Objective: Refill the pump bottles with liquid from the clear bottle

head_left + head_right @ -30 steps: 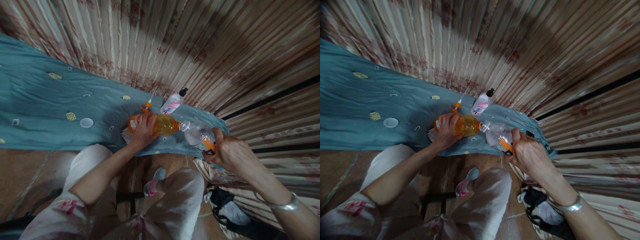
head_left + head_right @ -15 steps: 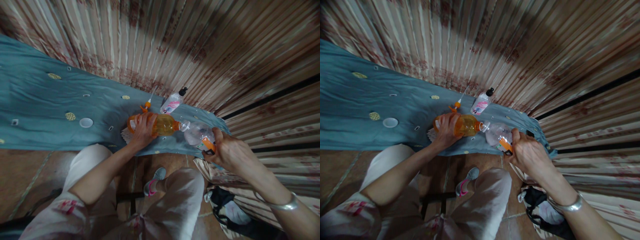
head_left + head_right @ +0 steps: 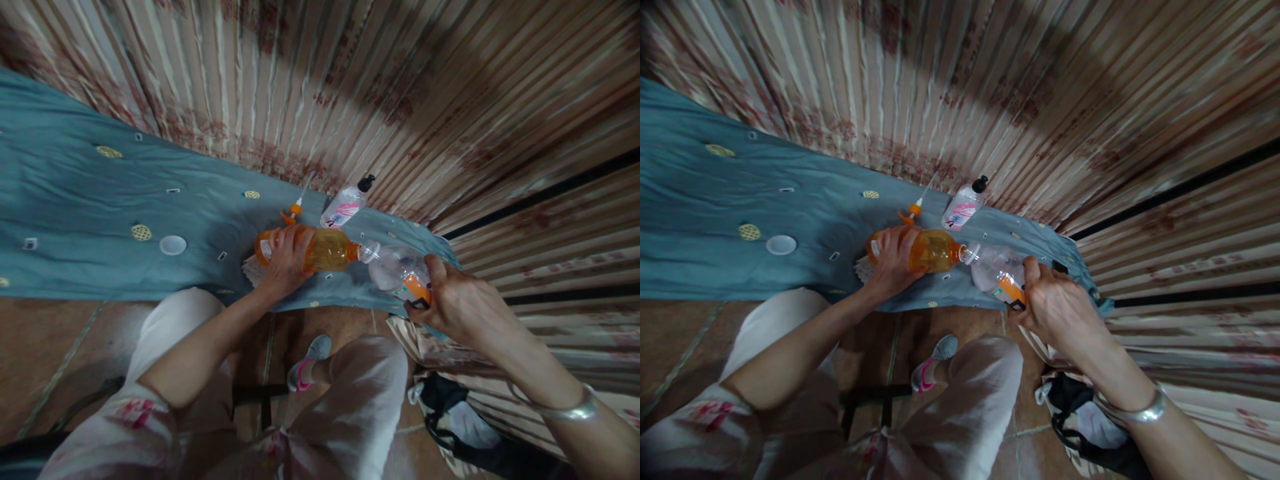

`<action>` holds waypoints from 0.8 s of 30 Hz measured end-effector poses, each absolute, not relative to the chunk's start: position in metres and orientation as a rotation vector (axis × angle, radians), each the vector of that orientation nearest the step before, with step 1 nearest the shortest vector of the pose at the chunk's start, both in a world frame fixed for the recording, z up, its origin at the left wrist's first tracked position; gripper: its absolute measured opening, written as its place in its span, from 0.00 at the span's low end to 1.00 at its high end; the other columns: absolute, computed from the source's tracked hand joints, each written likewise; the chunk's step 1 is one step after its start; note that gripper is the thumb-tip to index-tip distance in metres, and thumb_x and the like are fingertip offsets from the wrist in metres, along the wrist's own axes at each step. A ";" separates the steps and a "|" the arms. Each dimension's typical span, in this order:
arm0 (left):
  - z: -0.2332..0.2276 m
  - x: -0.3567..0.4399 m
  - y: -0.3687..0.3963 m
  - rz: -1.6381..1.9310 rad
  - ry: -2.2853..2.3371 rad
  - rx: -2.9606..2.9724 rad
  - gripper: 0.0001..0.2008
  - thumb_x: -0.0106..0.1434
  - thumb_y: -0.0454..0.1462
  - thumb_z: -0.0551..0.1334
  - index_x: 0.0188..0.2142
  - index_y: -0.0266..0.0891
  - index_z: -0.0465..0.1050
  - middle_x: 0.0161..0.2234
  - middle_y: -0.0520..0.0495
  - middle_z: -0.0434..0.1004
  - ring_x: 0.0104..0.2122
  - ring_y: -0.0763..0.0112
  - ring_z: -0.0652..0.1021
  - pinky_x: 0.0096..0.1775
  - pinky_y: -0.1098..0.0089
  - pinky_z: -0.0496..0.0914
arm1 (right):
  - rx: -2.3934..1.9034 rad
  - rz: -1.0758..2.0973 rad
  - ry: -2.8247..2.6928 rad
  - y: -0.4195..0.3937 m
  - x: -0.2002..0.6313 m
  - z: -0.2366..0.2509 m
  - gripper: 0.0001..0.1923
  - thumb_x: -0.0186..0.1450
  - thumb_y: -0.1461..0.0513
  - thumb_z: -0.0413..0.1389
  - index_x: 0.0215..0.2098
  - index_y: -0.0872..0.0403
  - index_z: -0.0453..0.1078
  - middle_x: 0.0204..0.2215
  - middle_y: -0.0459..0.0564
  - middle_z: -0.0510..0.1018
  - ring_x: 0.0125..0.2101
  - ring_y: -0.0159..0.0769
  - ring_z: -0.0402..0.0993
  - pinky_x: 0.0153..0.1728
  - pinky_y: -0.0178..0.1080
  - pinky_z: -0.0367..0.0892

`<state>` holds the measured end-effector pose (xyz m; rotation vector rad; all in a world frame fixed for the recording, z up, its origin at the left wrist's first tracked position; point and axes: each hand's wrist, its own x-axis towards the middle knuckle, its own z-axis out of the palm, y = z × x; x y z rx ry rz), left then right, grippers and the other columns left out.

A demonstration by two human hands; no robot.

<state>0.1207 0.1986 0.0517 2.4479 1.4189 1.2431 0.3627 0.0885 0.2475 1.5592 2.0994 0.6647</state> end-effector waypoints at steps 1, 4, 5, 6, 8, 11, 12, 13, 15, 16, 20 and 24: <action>0.052 0.121 0.199 1.246 1.415 2.451 0.39 0.55 0.40 0.69 0.63 0.39 0.55 0.58 0.33 0.69 0.57 0.45 0.71 0.57 0.47 0.63 | 1.559 0.665 2.098 0.088 0.362 0.248 0.23 0.60 0.54 0.60 0.45 0.58 0.61 0.29 0.55 0.78 0.26 0.44 0.76 0.25 0.37 0.58; 0.052 0.120 0.199 1.255 1.415 2.451 0.39 0.55 0.40 0.69 0.63 0.39 0.55 0.58 0.33 0.69 0.57 0.46 0.71 0.57 0.48 0.63 | 1.556 0.665 2.093 0.088 0.362 0.248 0.23 0.60 0.54 0.61 0.45 0.59 0.61 0.28 0.55 0.77 0.26 0.44 0.76 0.25 0.37 0.58; 0.052 0.120 0.199 1.257 1.415 2.450 0.39 0.55 0.40 0.69 0.63 0.39 0.55 0.58 0.33 0.69 0.57 0.46 0.71 0.57 0.48 0.63 | 1.557 0.662 2.092 0.088 0.362 0.248 0.23 0.60 0.54 0.61 0.45 0.59 0.61 0.28 0.55 0.77 0.26 0.44 0.76 0.25 0.37 0.58; 0.052 0.120 0.199 1.256 1.414 2.450 0.39 0.55 0.40 0.69 0.63 0.39 0.55 0.57 0.34 0.69 0.57 0.46 0.71 0.57 0.48 0.63 | 1.561 0.660 2.091 0.089 0.362 0.248 0.23 0.59 0.54 0.61 0.45 0.59 0.61 0.28 0.55 0.77 0.26 0.44 0.76 0.25 0.37 0.58; 0.053 0.120 0.199 1.256 1.405 2.455 0.39 0.55 0.40 0.69 0.63 0.39 0.55 0.57 0.33 0.69 0.57 0.45 0.71 0.57 0.48 0.63 | 1.570 0.652 2.088 0.089 0.362 0.248 0.22 0.59 0.54 0.61 0.45 0.58 0.61 0.28 0.54 0.77 0.27 0.44 0.77 0.25 0.37 0.58; 0.055 0.120 0.198 1.278 1.391 2.465 0.39 0.55 0.38 0.69 0.63 0.38 0.54 0.57 0.32 0.70 0.56 0.45 0.72 0.57 0.48 0.63 | 1.568 0.646 2.090 0.089 0.361 0.249 0.21 0.60 0.54 0.60 0.43 0.58 0.61 0.28 0.55 0.77 0.27 0.44 0.76 0.26 0.37 0.58; 0.056 0.120 0.198 1.288 1.388 2.467 0.39 0.54 0.38 0.69 0.62 0.37 0.55 0.56 0.32 0.70 0.56 0.46 0.72 0.57 0.49 0.63 | 1.566 0.646 2.089 0.089 0.361 0.250 0.20 0.60 0.54 0.60 0.43 0.57 0.61 0.28 0.55 0.77 0.27 0.44 0.76 0.26 0.37 0.58; 0.056 0.120 0.198 1.294 1.388 2.466 0.39 0.54 0.38 0.69 0.62 0.37 0.55 0.56 0.32 0.70 0.56 0.46 0.72 0.57 0.49 0.63 | 1.564 0.647 2.088 0.089 0.360 0.250 0.20 0.60 0.54 0.60 0.43 0.58 0.61 0.28 0.55 0.77 0.27 0.44 0.76 0.26 0.37 0.58; 0.056 0.120 0.198 1.284 1.395 2.454 0.39 0.54 0.39 0.69 0.62 0.38 0.55 0.56 0.32 0.70 0.56 0.45 0.72 0.57 0.48 0.63 | 1.565 0.649 2.082 0.089 0.360 0.251 0.20 0.61 0.54 0.59 0.43 0.58 0.61 0.28 0.55 0.77 0.26 0.43 0.76 0.25 0.37 0.57; 0.056 0.120 0.198 1.273 1.402 2.445 0.39 0.54 0.39 0.69 0.62 0.39 0.56 0.56 0.33 0.70 0.56 0.45 0.72 0.57 0.48 0.63 | 1.567 0.648 2.079 0.089 0.360 0.251 0.20 0.60 0.55 0.59 0.43 0.58 0.61 0.28 0.54 0.77 0.26 0.43 0.76 0.25 0.37 0.57; 0.056 0.120 0.198 1.224 1.414 2.416 0.39 0.54 0.38 0.69 0.62 0.41 0.56 0.58 0.34 0.69 0.57 0.46 0.71 0.57 0.48 0.63 | 1.569 0.645 2.077 0.088 0.360 0.251 0.20 0.60 0.54 0.60 0.44 0.58 0.62 0.28 0.55 0.77 0.26 0.43 0.76 0.25 0.37 0.58; 0.057 0.120 0.198 1.222 1.402 2.419 0.39 0.54 0.39 0.69 0.62 0.39 0.56 0.58 0.34 0.69 0.57 0.46 0.70 0.57 0.48 0.63 | 1.569 0.640 2.069 0.088 0.360 0.251 0.22 0.60 0.53 0.60 0.44 0.58 0.62 0.30 0.57 0.78 0.27 0.44 0.76 0.26 0.38 0.59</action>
